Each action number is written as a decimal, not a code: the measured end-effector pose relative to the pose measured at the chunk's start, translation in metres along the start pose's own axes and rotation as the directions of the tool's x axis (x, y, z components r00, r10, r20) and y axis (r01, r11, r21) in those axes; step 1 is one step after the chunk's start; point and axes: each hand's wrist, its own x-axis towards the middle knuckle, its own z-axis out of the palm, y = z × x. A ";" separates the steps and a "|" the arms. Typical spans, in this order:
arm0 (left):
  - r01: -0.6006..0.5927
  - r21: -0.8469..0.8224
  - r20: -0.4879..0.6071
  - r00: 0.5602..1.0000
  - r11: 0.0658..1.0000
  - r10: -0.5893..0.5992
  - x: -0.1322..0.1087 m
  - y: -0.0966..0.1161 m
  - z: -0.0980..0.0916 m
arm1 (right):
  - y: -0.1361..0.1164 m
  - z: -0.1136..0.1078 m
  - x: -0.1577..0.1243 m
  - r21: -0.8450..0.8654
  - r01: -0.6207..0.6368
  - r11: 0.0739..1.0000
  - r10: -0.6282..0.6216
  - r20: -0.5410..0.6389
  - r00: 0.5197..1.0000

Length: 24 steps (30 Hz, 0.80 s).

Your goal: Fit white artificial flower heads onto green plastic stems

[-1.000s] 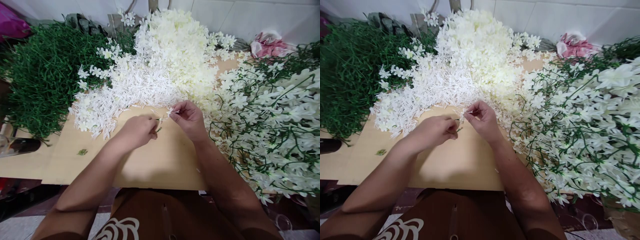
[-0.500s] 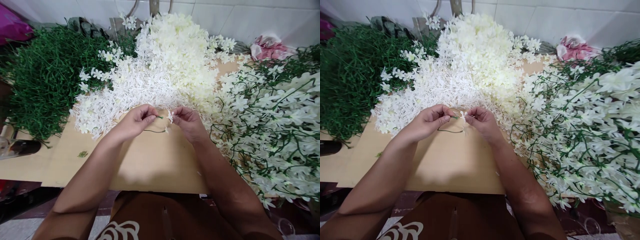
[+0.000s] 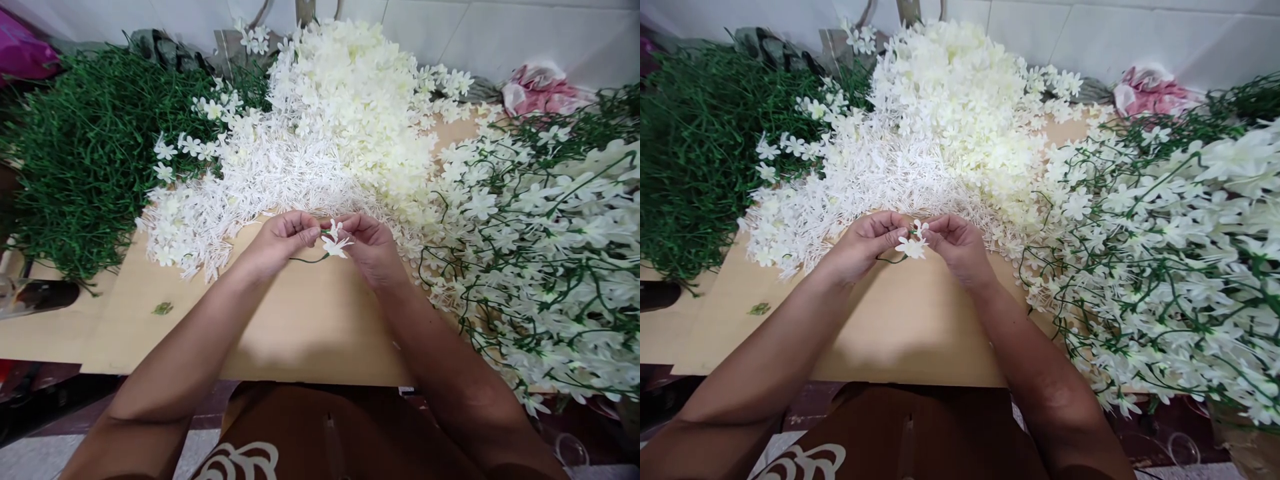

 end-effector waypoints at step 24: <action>-0.073 0.068 -0.026 0.997 0.995 0.075 0.003 -0.005 -0.006 | 0.003 0.008 -0.012 -0.322 0.242 0.915 -0.242 0.041 0.969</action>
